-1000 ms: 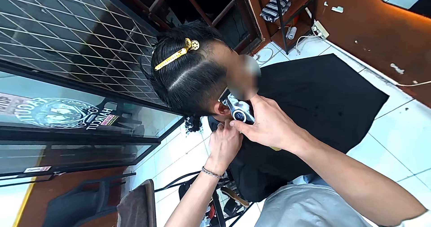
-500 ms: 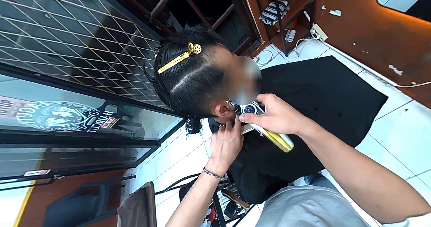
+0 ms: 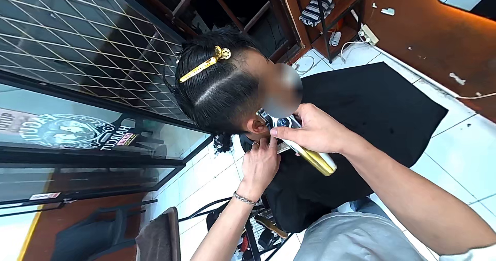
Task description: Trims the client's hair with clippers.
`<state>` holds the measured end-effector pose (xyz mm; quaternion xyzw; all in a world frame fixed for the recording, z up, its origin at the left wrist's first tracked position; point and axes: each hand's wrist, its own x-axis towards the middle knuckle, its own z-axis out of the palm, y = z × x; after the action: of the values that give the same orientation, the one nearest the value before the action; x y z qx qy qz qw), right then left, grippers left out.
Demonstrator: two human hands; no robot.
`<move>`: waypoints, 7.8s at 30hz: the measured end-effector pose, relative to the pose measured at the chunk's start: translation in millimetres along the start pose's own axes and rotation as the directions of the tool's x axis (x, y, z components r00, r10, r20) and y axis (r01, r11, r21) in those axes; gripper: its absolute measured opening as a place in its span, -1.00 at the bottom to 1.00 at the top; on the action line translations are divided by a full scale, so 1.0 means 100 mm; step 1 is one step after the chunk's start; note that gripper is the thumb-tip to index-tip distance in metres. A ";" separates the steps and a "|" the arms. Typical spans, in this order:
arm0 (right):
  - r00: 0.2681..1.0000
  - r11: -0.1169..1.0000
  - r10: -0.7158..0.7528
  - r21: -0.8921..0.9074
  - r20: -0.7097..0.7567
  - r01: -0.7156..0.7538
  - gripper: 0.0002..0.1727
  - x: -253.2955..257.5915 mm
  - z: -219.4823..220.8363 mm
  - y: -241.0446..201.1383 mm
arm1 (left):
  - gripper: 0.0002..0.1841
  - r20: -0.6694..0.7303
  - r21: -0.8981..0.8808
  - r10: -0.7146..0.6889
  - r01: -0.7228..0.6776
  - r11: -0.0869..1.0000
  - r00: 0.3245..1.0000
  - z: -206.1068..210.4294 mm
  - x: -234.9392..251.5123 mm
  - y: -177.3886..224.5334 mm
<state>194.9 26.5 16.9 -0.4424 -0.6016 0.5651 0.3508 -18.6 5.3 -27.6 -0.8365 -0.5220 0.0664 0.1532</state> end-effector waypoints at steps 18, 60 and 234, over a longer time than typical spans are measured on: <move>0.998 0.981 -0.049 -0.187 -0.045 0.039 -0.52 -0.04 0.01 -0.04 | -0.59 0.034 -0.017 -0.011 0.011 1.000 0.999 -0.01 0.00 -0.01; 0.996 0.957 0.055 -0.279 -0.076 -0.075 -0.48 -0.08 0.06 -0.16 | -0.60 0.089 0.003 -0.033 0.033 0.999 0.995 -0.04 0.01 0.01; 0.754 0.756 -0.152 0.417 -0.639 0.505 -0.76 -0.36 -0.06 0.35 | -0.74 -0.277 -0.489 -0.080 -0.069 0.870 0.958 -1.32 0.00 -0.90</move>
<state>218.3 -5.4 -14.6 -0.3459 -0.3442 0.4838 0.7265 -59.6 17.2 126.6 -0.8467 -0.4961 -0.1920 0.0092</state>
